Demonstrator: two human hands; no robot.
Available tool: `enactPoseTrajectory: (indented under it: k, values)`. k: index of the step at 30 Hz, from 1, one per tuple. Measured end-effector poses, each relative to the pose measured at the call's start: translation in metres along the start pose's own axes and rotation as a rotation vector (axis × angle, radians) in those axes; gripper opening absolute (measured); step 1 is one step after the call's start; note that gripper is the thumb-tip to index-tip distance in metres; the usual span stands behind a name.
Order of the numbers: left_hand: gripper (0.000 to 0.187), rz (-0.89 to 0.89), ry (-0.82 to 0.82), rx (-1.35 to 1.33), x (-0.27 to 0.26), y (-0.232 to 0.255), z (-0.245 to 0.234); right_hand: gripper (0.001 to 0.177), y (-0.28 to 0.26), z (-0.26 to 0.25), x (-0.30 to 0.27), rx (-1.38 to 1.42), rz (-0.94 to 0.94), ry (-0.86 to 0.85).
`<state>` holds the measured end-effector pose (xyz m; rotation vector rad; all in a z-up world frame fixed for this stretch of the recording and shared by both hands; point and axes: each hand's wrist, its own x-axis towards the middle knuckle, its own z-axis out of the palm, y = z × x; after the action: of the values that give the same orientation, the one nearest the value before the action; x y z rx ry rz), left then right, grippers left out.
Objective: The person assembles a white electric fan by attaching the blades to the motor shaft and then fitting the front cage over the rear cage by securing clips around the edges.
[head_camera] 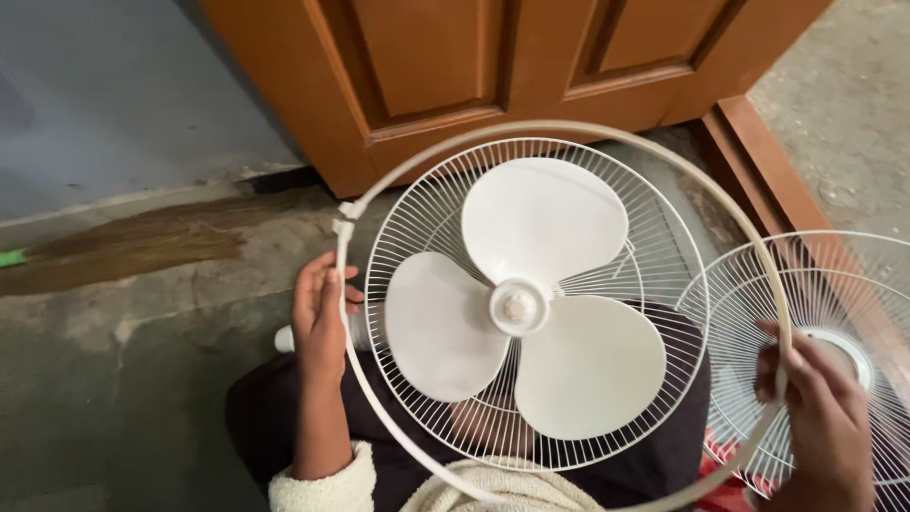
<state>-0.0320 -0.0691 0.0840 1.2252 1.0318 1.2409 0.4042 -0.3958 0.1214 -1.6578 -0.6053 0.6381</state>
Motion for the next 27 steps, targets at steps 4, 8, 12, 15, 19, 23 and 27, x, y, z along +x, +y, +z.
enactPoseTrajectory:
  k: [4, 8, 12, 15, 19, 23, 27]
  values:
    - [0.033, -0.012, -0.094, -0.061, -0.006, 0.046, 0.029, 0.039, 0.009, -0.02, -0.005, -0.448, 0.148, 0.034]
    - [0.026, 0.308, -0.226, 0.124, -0.037, 0.091, 0.063, 0.039, -0.022, -0.006, -0.012, -0.895, -0.368, 0.242]
    - [0.027, 0.394, -0.383, 0.417, -0.068, 0.137, 0.101, 0.024, -0.087, 0.054, -0.031, -0.762, -0.865, 0.25]
    - [0.027, 0.509, -0.5, 0.429, -0.092, 0.165, 0.114, 0.033, -0.144, 0.101, -0.039, -0.67, -1.05, 0.122]
    - [0.025, 0.534, -0.456, 0.478, -0.101, 0.178, 0.127, 0.027, -0.184, 0.14, -0.023, -0.708, -1.135, -0.049]
    - [0.025, 0.51, -0.43, 0.44, -0.089, 0.193, 0.132, 0.019, -0.194, 0.161, 0.004, -0.474, -1.157, -0.113]
    - [0.026, 0.564, -0.442, 0.329, -0.077, 0.222, 0.132, 0.017, -0.226, 0.16, 0.015, -0.408, -1.301, -0.008]
